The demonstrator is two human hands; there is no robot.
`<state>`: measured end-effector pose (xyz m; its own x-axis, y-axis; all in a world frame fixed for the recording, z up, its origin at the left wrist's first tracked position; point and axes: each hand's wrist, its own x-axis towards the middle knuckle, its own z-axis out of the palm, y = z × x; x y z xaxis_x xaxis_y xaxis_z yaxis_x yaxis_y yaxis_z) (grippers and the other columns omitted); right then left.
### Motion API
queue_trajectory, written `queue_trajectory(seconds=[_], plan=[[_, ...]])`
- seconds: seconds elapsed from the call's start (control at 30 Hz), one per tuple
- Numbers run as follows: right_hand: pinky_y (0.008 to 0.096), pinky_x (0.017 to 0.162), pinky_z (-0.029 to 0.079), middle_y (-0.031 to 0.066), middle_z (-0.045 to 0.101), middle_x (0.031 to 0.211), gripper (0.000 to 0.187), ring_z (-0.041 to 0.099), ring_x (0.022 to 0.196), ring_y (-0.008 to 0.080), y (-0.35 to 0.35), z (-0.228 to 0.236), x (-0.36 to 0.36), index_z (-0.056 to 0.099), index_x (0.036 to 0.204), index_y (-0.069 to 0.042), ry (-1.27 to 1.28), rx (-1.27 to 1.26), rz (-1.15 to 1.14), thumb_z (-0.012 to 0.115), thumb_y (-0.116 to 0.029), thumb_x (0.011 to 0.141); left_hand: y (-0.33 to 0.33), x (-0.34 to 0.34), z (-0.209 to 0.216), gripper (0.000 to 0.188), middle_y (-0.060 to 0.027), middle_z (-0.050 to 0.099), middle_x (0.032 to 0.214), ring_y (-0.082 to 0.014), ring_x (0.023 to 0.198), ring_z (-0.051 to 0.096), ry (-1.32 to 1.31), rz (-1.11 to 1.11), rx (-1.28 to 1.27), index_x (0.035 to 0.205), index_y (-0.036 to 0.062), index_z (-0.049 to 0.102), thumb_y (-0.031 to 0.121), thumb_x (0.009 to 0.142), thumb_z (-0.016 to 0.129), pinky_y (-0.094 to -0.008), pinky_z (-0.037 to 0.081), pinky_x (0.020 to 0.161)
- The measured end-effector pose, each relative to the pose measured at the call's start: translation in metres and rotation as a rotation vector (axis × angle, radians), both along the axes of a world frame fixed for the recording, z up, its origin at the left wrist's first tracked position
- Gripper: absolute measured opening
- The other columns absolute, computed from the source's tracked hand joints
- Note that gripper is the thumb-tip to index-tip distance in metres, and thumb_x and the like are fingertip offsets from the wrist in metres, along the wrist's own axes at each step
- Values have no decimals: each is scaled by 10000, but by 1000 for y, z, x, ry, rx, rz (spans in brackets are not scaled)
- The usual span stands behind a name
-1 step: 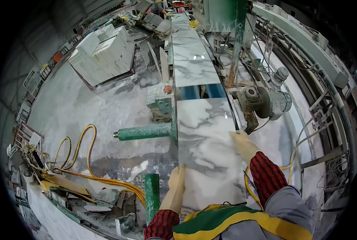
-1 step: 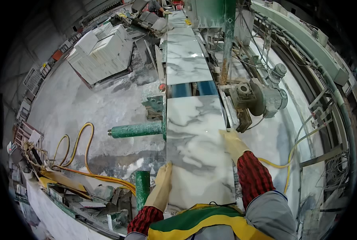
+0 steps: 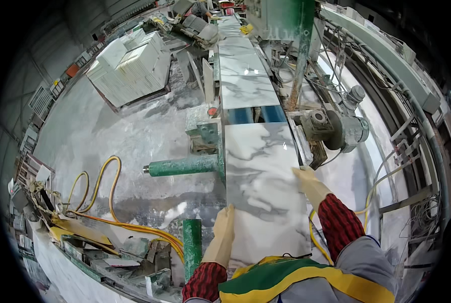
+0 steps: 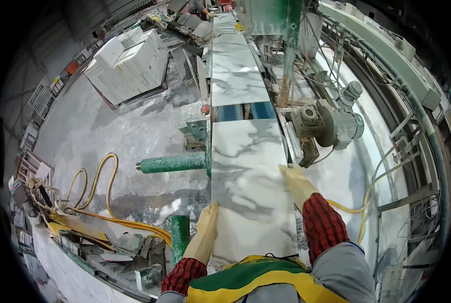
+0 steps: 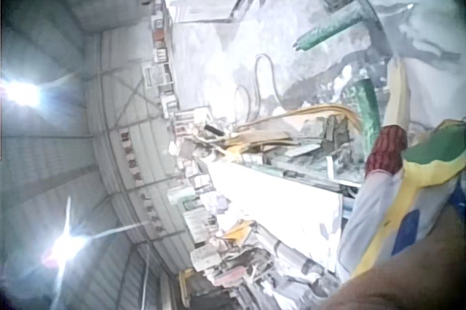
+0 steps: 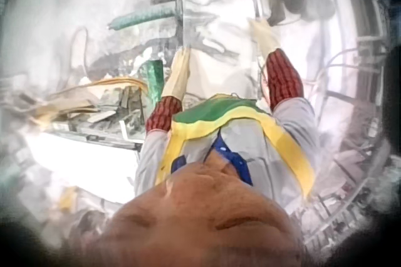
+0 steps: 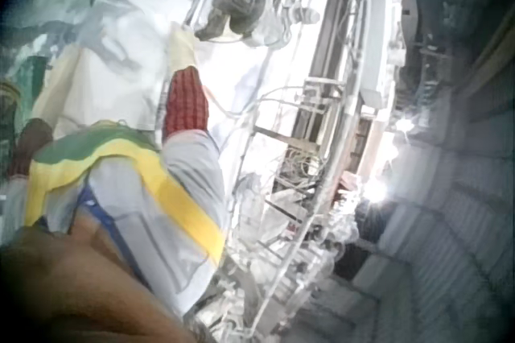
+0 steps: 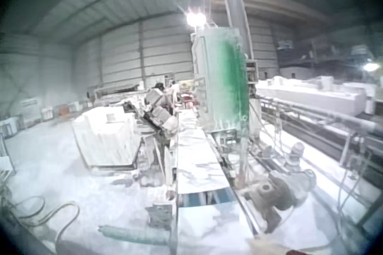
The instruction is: The person repeatedly lifts and places large marble slabs onto a conveyor system in a factory. They guide the slabs through the machinery and stack them at the end of the line.
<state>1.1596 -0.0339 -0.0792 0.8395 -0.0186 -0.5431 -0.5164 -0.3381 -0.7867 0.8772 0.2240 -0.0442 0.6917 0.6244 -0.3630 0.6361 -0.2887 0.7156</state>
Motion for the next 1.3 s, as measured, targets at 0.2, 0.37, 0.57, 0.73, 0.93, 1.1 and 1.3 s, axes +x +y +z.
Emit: queue_trajectory(seconds=[0.2, 0.37, 0.57, 0.73, 0.93, 1.1, 1.3], plan=[[442, 944, 560, 123, 738, 1224, 547, 710, 1051, 254, -60, 1, -58, 628, 1419, 8, 112, 270, 240, 770, -277, 975, 25, 38, 18, 691, -181, 628, 1460, -396, 1330, 594, 91, -86, -179, 1411, 134, 653, 669, 1072, 378, -458, 461, 1094], [341, 854, 557, 65, 743, 1160, 467, 683, 965, 171, -58, -8, -117, 676, 1348, -20, -33, 228, 177, 780, -303, 991, 26, 58, 13, 680, -181, 674, 1397, -405, 1291, 625, 117, -12, -188, 1363, 122, 673, 666, 1068, 390, -468, 469, 1073], [317, 805, 552, 37, 734, 1118, 452, 661, 935, 140, -29, 5, -101, 690, 1309, -46, -68, 226, 80, 810, -330, 979, 34, 76, -2, 587, -227, 736, 1120, -468, 1073, 671, -86, -1, -108, 1168, 57, 705, 581, 1071, 458, -514, 486, 946], [349, 807, 562, 50, 736, 1128, 468, 667, 928, 163, -19, 10, -74, 665, 1331, -29, -52, 294, 134, 801, -311, 982, 40, 100, -21, 601, -230, 723, 1225, -470, 1169, 651, -109, 44, -16, 1224, 79, 713, 592, 1074, 439, -518, 483, 999], [375, 826, 569, 63, 728, 1176, 502, 666, 1031, 173, -23, -7, -47, 665, 1343, -37, 15, 283, 123, 800, -352, 976, 40, 123, -12, 651, -211, 707, 1312, -437, 1243, 636, 0, 24, -7, 1287, 113, 710, 648, 1068, 411, -509, 471, 1048], [411, 785, 578, 70, 721, 1157, 459, 665, 997, 183, -10, 27, -42, 678, 1308, -62, 59, 251, 87, 798, -356, 976, 37, 132, 0, 666, -221, 736, 1206, -445, 1164, 665, -62, 28, -17, 1222, 92, 731, 663, 1067, 427, -509, 484, 999], [424, 737, 558, 66, 694, 1103, 472, 633, 905, 202, -9, 11, -27, 663, 1286, -119, 147, 301, 45, 823, -398, 941, 54, 140, -65, 707, -225, 747, 1144, -438, 1140, 675, -253, -49, 138, 1204, 83, 735, 697, 1061, 415, -499, 488, 983]])
